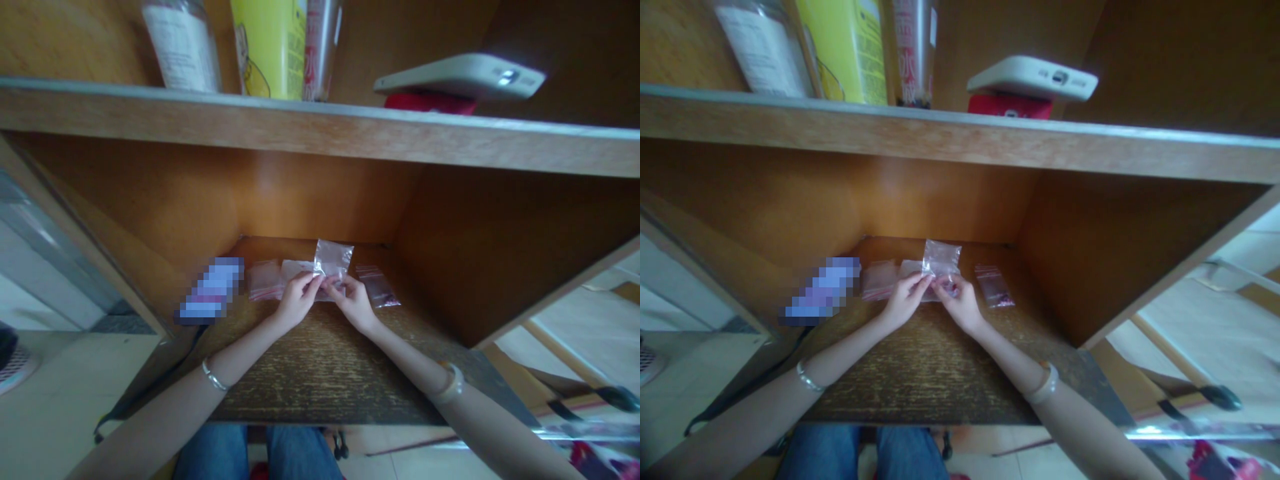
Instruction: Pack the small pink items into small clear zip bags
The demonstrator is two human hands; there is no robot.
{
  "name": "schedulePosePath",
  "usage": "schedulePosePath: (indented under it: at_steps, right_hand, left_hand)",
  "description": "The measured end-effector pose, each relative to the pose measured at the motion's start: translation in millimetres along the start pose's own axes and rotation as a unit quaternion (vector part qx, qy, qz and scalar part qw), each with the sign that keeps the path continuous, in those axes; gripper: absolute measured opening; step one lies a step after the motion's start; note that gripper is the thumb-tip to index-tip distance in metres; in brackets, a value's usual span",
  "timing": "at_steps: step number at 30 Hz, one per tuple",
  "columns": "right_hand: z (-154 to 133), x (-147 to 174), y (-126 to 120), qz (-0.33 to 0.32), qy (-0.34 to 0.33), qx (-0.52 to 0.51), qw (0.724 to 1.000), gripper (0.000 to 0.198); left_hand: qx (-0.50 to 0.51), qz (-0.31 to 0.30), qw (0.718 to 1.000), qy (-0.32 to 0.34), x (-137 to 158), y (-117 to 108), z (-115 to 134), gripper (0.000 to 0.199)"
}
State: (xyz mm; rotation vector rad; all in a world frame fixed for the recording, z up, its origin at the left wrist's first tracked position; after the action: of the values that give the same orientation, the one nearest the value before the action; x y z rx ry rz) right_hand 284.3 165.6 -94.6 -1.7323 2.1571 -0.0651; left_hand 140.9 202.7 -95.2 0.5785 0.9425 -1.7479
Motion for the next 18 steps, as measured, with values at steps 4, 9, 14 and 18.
schedulePosePath:
  at_steps: [4, 9, 14, 18]
  right_hand:
    - [1.2, 0.3, 0.6, -0.003, -0.007, -0.009, 1.000, 0.020]
    - [3.3, -0.3, 1.8, 0.002, -0.007, -0.005, 1.000, 0.019]
    - [2.2, 0.9, 3.5, -0.005, -0.016, 0.001, 1.000, 0.020]
    - [0.2, 2.3, 3.7, -0.011, -0.019, 0.005, 1.000, 0.020]
  left_hand:
    - [-0.011, -0.009, 1.000, 0.014, -1.6, 0.3, 2.5, 0.025]
    - [-0.130, -0.048, 0.990, 0.037, -1.5, -1.4, 4.5, 0.026]
    - [-0.206, -0.067, 0.974, 0.068, -1.6, -4.3, 7.7, 0.027]
    - [-0.206, -0.071, 0.972, 0.082, -1.3, -3.0, 5.4, 0.026]
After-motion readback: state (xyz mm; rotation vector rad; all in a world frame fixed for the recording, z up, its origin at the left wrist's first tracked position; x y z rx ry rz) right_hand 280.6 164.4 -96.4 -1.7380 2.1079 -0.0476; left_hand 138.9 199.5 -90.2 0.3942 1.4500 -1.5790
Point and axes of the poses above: each hand's wrist, its own x-axis away from the middle knuckle, its own y-axis out of the palm, z = x × y, the point moved 1 cm from there along -x, towards the middle knuckle, and after that the axes turned 14 degrees about y, right-handed, at the moved point
